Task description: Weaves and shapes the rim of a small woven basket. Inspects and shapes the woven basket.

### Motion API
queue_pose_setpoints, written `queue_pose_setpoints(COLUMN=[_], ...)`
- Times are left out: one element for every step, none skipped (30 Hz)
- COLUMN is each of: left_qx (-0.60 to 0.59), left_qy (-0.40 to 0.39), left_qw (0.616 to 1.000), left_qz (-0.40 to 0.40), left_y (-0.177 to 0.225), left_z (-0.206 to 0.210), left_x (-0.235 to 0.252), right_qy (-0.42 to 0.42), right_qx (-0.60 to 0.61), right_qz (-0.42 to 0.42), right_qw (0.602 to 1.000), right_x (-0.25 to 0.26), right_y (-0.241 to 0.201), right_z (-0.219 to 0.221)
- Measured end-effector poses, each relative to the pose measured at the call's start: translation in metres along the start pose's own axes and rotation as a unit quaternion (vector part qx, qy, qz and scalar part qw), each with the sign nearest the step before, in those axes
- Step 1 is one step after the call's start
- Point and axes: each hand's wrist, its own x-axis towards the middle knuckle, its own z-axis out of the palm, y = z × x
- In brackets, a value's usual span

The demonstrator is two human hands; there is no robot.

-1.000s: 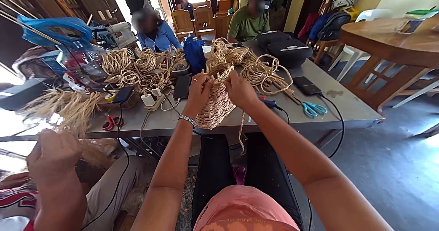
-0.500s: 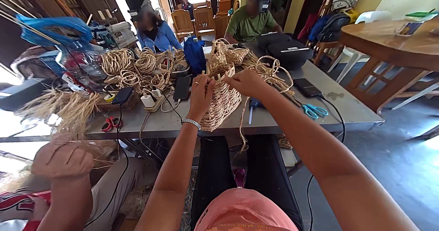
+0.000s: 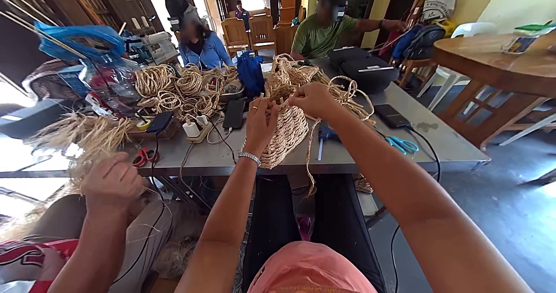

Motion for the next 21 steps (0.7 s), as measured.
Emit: queue_pose_setpoints(left_qx=[0.004, 0.005, 0.004, 0.003, 0.001, 0.0, -0.002, -0.005, -0.007, -0.009, -0.012, -0.014, -0.015, -0.014, -0.011, -0.01, -0.008, -0.005, -0.003, 0.001, 0.001], left_qy=[-0.001, 0.0, -0.001, -0.002, -0.004, -0.003, -0.002, -0.001, 0.0, 0.0, 0.003, 0.006, 0.012, 0.017, 0.019, 0.019, 0.021, 0.023, 0.024, 0.024, 0.024], left_qw=[1.0, 1.0, 1.0, 1.0, 1.0, 1.0, 1.0, 1.0, 1.0, 1.0, 1.0, 1.0, 1.0, 1.0, 1.0, 0.999, 0.999, 0.999, 0.999, 0.999, 0.999], left_qz=[0.0, 0.001, 0.001, 0.001, 0.001, 0.003, 0.005, 0.007, 0.007, 0.005, 0.004, 0.001, -0.004, -0.012, -0.023, -0.032, -0.037, -0.039, -0.039, -0.038, -0.039], left_y=[0.001, 0.001, 0.0, 0.0, -0.001, -0.001, -0.002, -0.002, -0.002, -0.001, 0.0, 0.001, 0.002, 0.004, 0.005, 0.007, 0.008, 0.009, 0.009, 0.009, 0.008], left_z=[0.0, -0.001, -0.001, -0.001, -0.001, -0.001, -0.001, -0.001, -0.002, -0.002, -0.002, -0.002, -0.001, 0.0, 0.0, 0.001, 0.001, 0.001, 0.001, 0.002, 0.002], left_x=[0.0, 0.0, 0.0, 0.0, 0.0, 0.001, 0.001, 0.001, 0.002, 0.002, 0.002, 0.002, 0.003, 0.004, 0.004, 0.005, 0.006, 0.006, 0.006, 0.006, 0.006], right_qy=[-0.001, -0.002, -0.001, -0.001, 0.001, 0.005, 0.01, 0.017, 0.028, 0.044, 0.062, 0.078, 0.09, 0.097, 0.099, 0.098, 0.091, 0.079, 0.061, 0.036, 0.01], right_qx=[-0.001, 0.0, 0.0, -0.002, -0.006, -0.012, -0.02, -0.029, -0.042, -0.058, -0.071, -0.078, -0.08, -0.074, -0.063, -0.048, -0.034, -0.028, -0.031, -0.048, -0.071], right_qz=[0.008, 0.015, 0.015, 0.01, -0.003, -0.024, -0.055, -0.093, -0.13, -0.159, -0.176, -0.183, -0.183, -0.178, -0.171, -0.165, -0.157, -0.145, -0.129, -0.108, -0.089], right_qw=[1.0, 1.0, 1.0, 1.0, 1.0, 1.0, 0.998, 0.995, 0.99, 0.985, 0.98, 0.977, 0.976, 0.976, 0.978, 0.98, 0.983, 0.986, 0.989, 0.992, 0.993], right_x=[0.001, 0.001, 0.001, 0.001, 0.001, 0.002, 0.002, 0.003, 0.005, 0.006, 0.008, 0.011, 0.014, 0.016, 0.019, 0.021, 0.023, 0.025, 0.027, 0.029, 0.031], right_y=[-0.002, -0.005, -0.007, -0.009, -0.008, -0.008, -0.007, -0.006, -0.007, -0.008, -0.008, -0.009, -0.009, -0.009, -0.009, -0.008, -0.008, -0.008, -0.009, -0.01, -0.012], right_z=[-0.001, -0.001, -0.002, -0.003, -0.002, -0.003, -0.002, -0.001, 0.001, 0.004, 0.008, 0.013, 0.017, 0.021, 0.023, 0.023, 0.022, 0.018, 0.013, 0.008, 0.004])
